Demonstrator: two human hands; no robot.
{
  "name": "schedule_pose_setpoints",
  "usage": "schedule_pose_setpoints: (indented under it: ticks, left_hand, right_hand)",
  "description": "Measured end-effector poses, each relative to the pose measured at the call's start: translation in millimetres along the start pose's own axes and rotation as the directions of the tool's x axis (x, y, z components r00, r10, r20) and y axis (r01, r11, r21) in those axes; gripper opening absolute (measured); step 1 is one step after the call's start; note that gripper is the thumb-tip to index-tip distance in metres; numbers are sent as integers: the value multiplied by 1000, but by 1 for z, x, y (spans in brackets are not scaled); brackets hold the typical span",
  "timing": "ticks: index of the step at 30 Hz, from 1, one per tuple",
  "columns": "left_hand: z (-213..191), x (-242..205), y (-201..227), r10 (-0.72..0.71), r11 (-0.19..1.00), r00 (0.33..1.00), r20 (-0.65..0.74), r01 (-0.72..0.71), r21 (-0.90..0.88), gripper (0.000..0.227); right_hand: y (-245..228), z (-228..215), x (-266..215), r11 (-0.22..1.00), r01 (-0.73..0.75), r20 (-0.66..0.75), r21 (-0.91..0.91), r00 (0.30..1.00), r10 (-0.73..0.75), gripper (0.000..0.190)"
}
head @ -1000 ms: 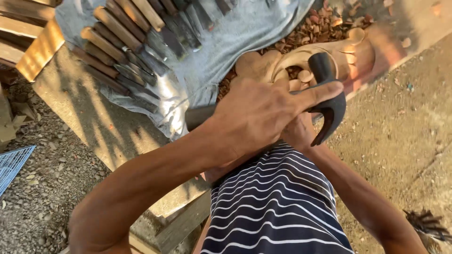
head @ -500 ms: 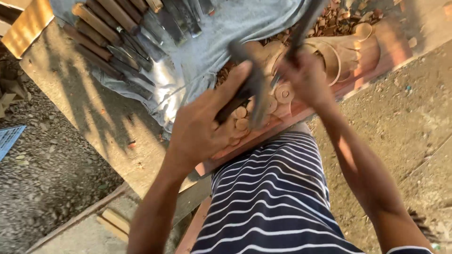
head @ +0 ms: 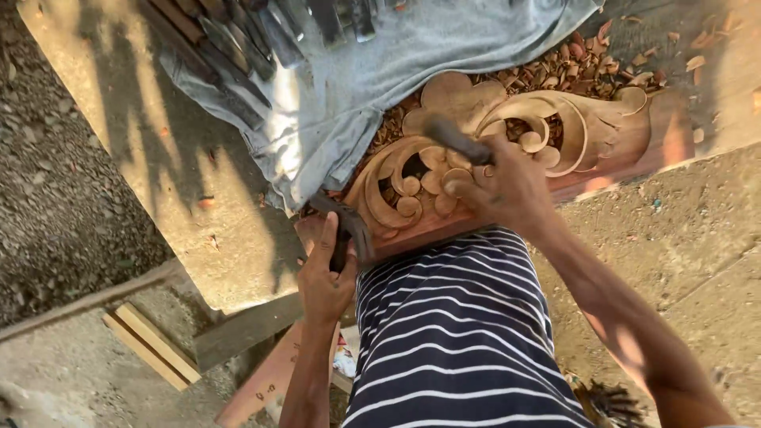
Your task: Carving intricate floral patterns into a wooden block using various chisels and a hammer.
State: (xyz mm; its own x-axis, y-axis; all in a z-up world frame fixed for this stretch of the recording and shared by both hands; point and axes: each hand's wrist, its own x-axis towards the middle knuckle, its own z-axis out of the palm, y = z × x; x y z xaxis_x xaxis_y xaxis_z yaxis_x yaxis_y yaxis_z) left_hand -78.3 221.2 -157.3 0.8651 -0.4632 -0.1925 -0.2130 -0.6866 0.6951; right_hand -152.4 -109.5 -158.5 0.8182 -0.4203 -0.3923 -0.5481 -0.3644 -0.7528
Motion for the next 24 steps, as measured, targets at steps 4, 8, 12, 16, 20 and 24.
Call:
schedule_pose_setpoints:
  ticks: [4,8,12,16,20,24]
  left_hand:
    - [9,1,5,9,1000,998,-58,-8,15,71]
    - [14,-2,2,-69,996,997,-42,66,-57,69]
    - [15,2,6,27,997,993,-112,-35,-73,74]
    - [17,0,5,-40,999,995,-95,41,6,77]
    - [15,1,10,-35,999,994,-105,36,5,79]
    - [15,0,11,-21,1000,993,-116,21,-6,80]
  right_hand:
    - [0,2,11,971,134,58,-200,990,-125,64]
    - [29,-19,30,948,-186,183,-257,954,237,64]
    - [12,-28,34,974,1,82,-228,996,18,51]
    - [9,-7,30,931,306,208,-197,942,-265,82]
    - [18,-48,60,956,-23,131,-294,989,65,59]
    - [9,-50,53,957,116,87,-267,992,-96,71]
